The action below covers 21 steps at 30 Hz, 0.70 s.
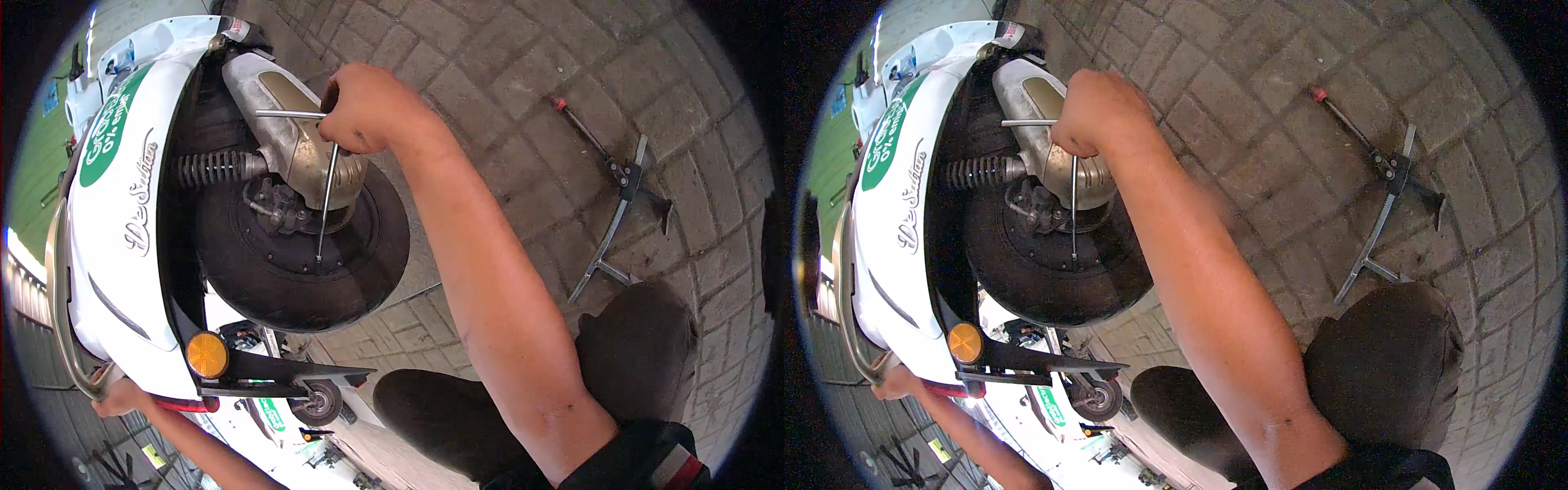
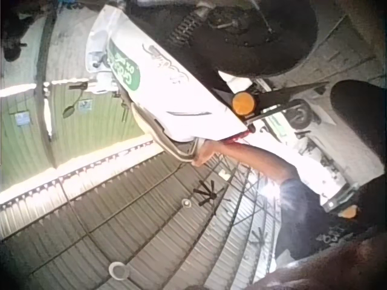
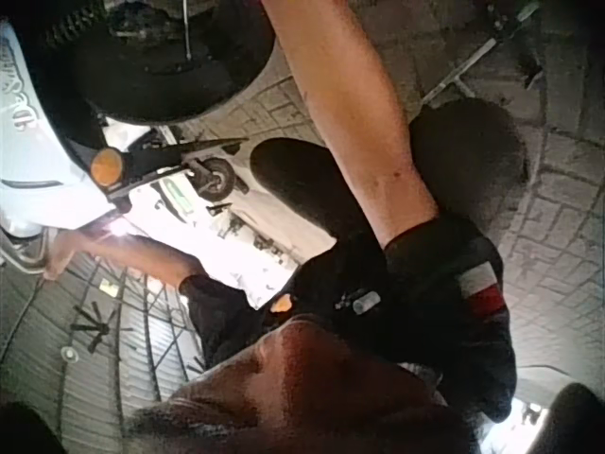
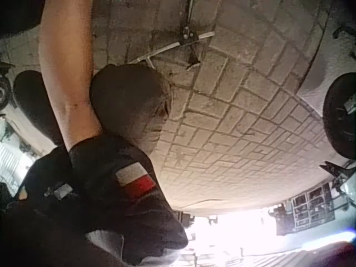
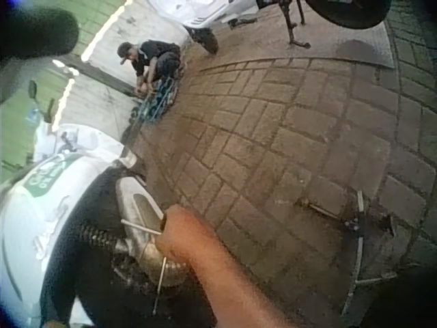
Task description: The person selects a tool from a blue toolbox, walks to a white electric scooter, and uses the tool to tighten or loosen components on the rear wheel assembly. The person then picks up a different tool from the ground and continues to work on the rear of the scooter near the license plate.
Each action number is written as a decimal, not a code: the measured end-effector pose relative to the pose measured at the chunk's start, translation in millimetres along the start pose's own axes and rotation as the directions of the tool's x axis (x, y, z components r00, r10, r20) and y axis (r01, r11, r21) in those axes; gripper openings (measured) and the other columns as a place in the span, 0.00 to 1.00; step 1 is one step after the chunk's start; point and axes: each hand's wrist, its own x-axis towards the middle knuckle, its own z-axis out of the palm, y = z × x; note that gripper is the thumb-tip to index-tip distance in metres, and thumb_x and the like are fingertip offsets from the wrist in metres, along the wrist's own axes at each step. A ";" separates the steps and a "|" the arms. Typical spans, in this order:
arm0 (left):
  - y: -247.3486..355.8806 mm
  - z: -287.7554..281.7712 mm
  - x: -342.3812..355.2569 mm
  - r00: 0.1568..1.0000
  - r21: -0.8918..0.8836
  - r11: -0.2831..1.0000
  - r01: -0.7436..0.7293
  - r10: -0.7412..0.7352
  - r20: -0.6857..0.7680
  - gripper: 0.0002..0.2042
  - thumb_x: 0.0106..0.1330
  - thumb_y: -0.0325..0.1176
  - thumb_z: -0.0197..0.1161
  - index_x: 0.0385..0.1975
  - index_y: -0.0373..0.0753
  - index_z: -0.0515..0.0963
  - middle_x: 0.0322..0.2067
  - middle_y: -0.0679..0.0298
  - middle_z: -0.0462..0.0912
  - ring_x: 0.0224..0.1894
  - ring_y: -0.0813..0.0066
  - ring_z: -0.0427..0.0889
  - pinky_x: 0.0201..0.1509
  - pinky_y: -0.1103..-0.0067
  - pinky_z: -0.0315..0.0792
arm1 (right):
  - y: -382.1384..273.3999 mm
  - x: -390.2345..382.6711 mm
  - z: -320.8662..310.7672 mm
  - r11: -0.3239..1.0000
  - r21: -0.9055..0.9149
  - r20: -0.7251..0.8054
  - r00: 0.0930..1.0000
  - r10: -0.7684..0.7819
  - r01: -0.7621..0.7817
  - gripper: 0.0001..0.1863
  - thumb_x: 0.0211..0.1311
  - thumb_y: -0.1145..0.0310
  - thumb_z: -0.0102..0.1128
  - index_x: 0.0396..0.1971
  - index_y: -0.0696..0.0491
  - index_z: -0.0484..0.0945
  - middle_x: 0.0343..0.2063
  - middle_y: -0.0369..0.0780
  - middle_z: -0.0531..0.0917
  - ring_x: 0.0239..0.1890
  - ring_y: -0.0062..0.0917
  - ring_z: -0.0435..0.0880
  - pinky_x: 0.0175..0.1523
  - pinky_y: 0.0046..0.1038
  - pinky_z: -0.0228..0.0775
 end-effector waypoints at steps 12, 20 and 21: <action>-81.5 21.7 0.8 0.963 0.015 0.964 -0.264 0.263 0.058 0.16 0.66 0.33 0.50 0.36 0.21 0.77 0.35 0.42 0.82 0.39 0.49 0.82 0.46 0.60 0.78 | 80.4 -30.4 36.5 0.914 -0.104 -0.190 0.910 0.369 -0.392 0.23 0.60 0.54 0.59 0.43 0.60 0.82 0.42 0.54 0.84 0.49 0.47 0.82 0.54 0.42 0.74; -131.6 46.6 -10.3 0.905 0.154 0.895 -0.418 0.395 0.158 0.14 0.62 0.33 0.57 0.44 0.33 0.80 0.40 0.47 0.84 0.44 0.48 0.83 0.50 0.61 0.76 | 266.7 -100.8 6.1 0.667 -0.184 -0.191 0.692 0.696 -0.721 0.40 0.62 0.37 0.55 0.46 0.67 0.79 0.46 0.54 0.81 0.47 0.42 0.82 0.50 0.40 0.72; -99.3 42.3 -20.2 0.915 0.109 0.910 -0.399 0.387 0.114 0.15 0.62 0.32 0.56 0.46 0.34 0.80 0.42 0.47 0.84 0.45 0.48 0.83 0.51 0.61 0.75 | 298.5 -109.7 -18.4 0.713 0.020 -0.355 0.662 0.661 -0.701 0.36 0.63 0.41 0.55 0.42 0.67 0.80 0.38 0.52 0.84 0.37 0.41 0.84 0.43 0.42 0.72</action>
